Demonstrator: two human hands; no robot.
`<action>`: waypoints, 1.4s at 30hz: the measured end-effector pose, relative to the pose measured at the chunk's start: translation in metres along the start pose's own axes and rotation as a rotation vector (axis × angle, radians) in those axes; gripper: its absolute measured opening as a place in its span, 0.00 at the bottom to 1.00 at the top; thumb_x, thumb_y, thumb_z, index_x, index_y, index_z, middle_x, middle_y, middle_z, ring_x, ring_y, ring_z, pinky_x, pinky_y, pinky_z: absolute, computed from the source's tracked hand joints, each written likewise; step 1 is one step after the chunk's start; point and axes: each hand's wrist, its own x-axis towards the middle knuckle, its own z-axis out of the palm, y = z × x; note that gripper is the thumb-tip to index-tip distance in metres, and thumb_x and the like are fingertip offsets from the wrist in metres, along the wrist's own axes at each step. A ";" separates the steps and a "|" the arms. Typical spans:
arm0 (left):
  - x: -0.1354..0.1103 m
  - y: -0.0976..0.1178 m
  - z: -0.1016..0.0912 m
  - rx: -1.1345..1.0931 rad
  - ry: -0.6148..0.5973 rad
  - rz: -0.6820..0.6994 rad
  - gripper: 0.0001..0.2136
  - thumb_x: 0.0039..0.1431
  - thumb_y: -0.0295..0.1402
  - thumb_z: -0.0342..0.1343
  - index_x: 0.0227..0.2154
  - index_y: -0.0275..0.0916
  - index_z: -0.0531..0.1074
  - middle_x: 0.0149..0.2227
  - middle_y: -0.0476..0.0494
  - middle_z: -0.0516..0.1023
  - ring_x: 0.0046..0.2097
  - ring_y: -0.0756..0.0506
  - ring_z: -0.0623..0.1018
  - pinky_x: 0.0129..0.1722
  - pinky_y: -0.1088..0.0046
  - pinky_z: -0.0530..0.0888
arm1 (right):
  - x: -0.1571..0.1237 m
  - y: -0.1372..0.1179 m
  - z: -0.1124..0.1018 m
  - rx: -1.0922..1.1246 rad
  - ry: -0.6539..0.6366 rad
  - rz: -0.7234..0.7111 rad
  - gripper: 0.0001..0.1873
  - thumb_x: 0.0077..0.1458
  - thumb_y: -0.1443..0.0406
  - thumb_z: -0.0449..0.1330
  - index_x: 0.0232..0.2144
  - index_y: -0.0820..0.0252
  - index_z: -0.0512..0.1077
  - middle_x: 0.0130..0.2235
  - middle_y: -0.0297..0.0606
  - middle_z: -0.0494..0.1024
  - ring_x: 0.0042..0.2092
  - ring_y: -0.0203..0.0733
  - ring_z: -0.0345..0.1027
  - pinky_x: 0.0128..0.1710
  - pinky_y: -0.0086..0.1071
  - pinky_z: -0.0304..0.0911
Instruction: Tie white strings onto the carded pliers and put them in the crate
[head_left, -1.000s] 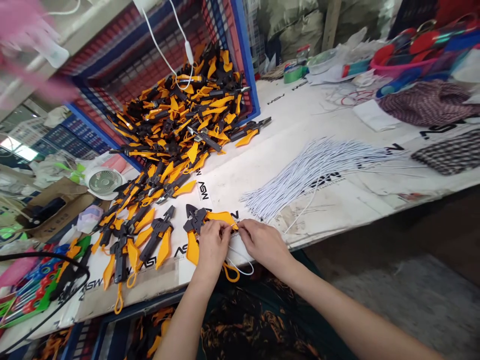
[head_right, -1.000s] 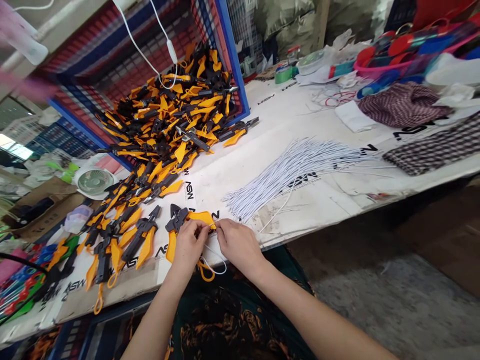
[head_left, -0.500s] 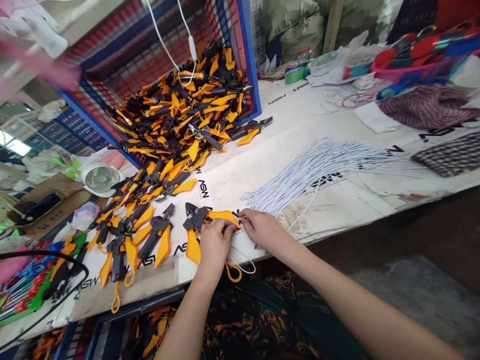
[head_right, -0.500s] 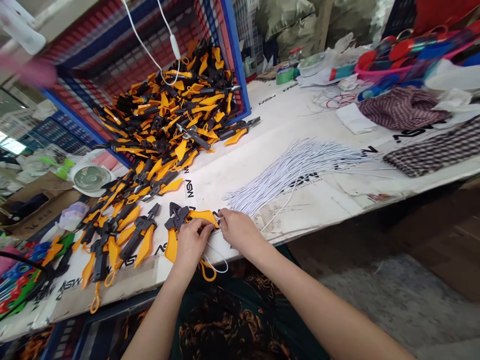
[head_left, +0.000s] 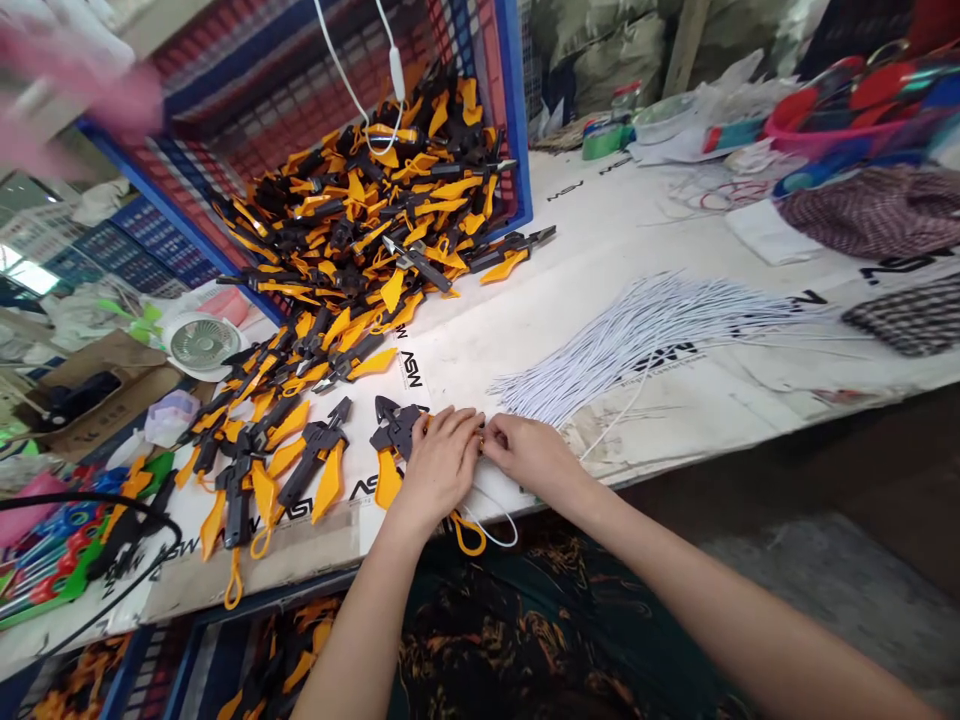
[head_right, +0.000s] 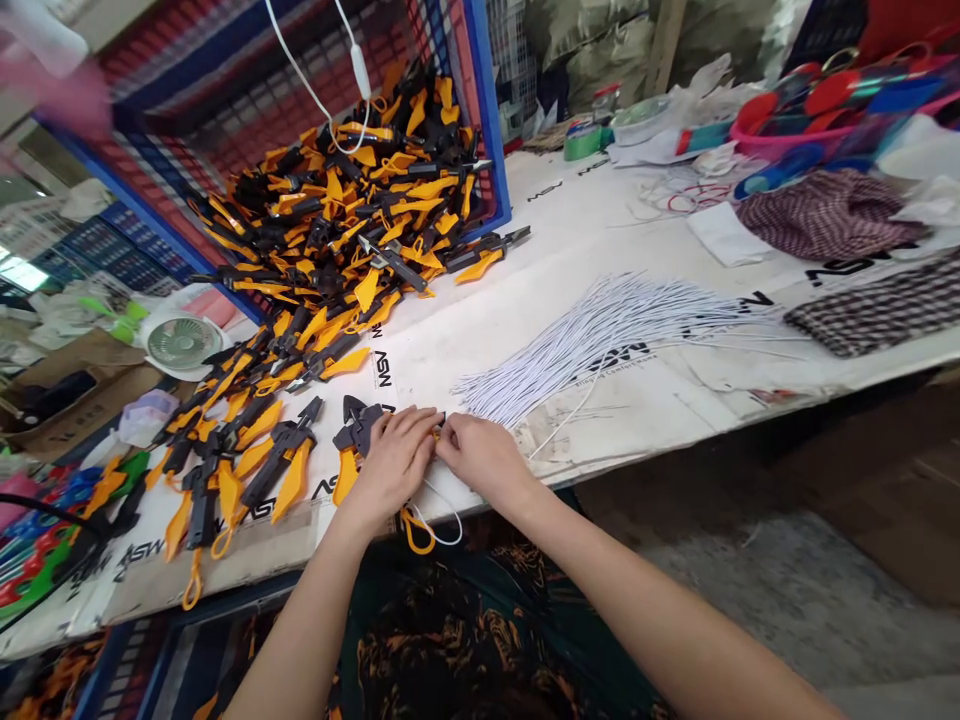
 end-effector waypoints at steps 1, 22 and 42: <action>0.000 0.000 -0.001 -0.034 0.005 -0.015 0.17 0.69 0.31 0.41 0.56 0.47 0.66 0.58 0.46 0.73 0.62 0.43 0.66 0.65 0.53 0.53 | -0.002 0.000 0.000 0.017 0.036 0.005 0.07 0.55 0.66 0.54 0.29 0.58 0.72 0.28 0.39 0.78 0.30 0.42 0.70 0.31 0.32 0.57; -0.036 0.000 -0.019 -0.066 0.377 0.138 0.16 0.68 0.31 0.47 0.56 0.43 0.67 0.59 0.38 0.71 0.60 0.43 0.69 0.61 0.58 0.62 | -0.016 -0.014 -0.042 0.745 -0.127 0.043 0.09 0.57 0.57 0.55 0.32 0.56 0.66 0.23 0.28 0.68 0.21 0.34 0.58 0.21 0.28 0.54; -0.078 0.020 -0.010 -1.133 0.479 -0.420 0.11 0.55 0.42 0.61 0.30 0.38 0.79 0.26 0.48 0.75 0.27 0.51 0.70 0.29 0.74 0.67 | -0.050 -0.046 0.006 0.968 -0.189 -0.005 0.16 0.56 0.51 0.61 0.35 0.57 0.70 0.29 0.31 0.72 0.29 0.36 0.65 0.30 0.31 0.63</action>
